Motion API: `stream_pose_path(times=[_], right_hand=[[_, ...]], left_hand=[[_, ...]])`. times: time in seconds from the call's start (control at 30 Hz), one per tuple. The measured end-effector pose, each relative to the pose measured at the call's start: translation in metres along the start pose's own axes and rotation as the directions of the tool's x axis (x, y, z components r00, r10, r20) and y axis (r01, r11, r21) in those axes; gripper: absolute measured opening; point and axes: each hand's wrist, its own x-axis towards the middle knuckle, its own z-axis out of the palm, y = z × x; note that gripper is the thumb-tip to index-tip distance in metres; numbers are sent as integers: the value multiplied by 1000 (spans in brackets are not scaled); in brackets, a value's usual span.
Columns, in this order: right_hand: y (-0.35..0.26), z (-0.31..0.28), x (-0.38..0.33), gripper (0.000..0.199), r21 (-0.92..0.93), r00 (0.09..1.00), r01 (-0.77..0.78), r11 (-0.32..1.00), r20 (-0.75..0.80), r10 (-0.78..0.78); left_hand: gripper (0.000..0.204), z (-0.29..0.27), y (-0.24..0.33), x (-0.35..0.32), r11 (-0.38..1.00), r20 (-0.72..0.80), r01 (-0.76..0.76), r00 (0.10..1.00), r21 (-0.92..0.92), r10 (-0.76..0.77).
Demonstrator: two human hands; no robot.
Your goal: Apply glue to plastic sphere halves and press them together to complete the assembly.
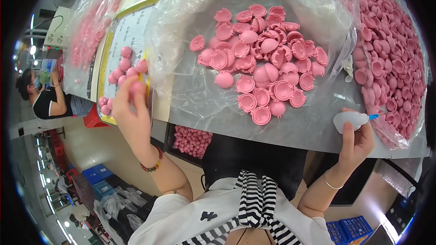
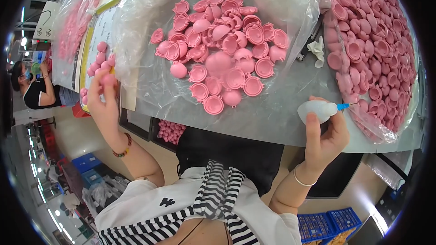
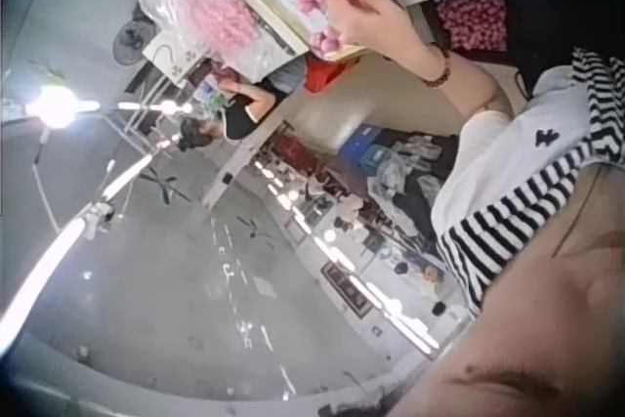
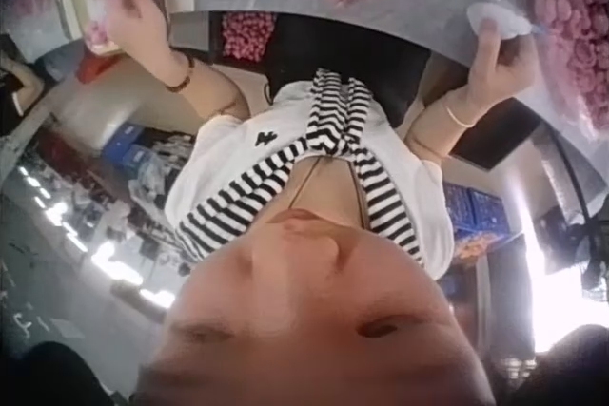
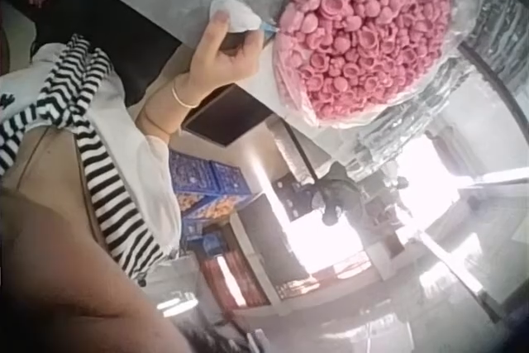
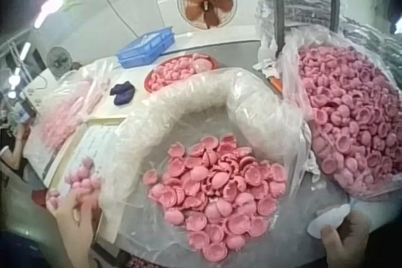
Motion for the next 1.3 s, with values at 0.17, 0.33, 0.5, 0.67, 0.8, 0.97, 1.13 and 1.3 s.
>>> stream_pose_path(times=[0.17,0.33,0.5,0.67,0.8,0.97,1.13,1.3], right_hand=[[1,1,-1,22,-4,1000,-21,1000,-9,21],[-1,0,0,22,-18,1000,-5,1000,12,6],[-1,0,-1,21,17,1000,-10,1000,3,10],[0,6,2,19,48,1000,9,999,16,-9],[5,0,1,21,8,1000,7,1000,-16,-6],[3,-3,1,22,30,999,-3,1000,-45,4],[2,0,3,23,18,999,29,999,-16,-29],[3,1,3,20,66,998,44,997,-55,-40]], left_hand=[[23,7,-2,16,958,-209,-122,961,260,179],[12,4,96,-15,757,-37,-522,832,-393,554],[10,4,156,-24,172,-335,-699,525,-694,782],[6,-28,179,-29,545,-122,-401,871,-737,475],[7,2,183,-1,119,-207,-693,369,-711,906],[10,13,182,-2,16,-317,-590,455,-807,832],[4,10,142,-11,638,-10,-338,888,-692,459],[21,61,106,-9,981,174,-164,968,-99,179]])
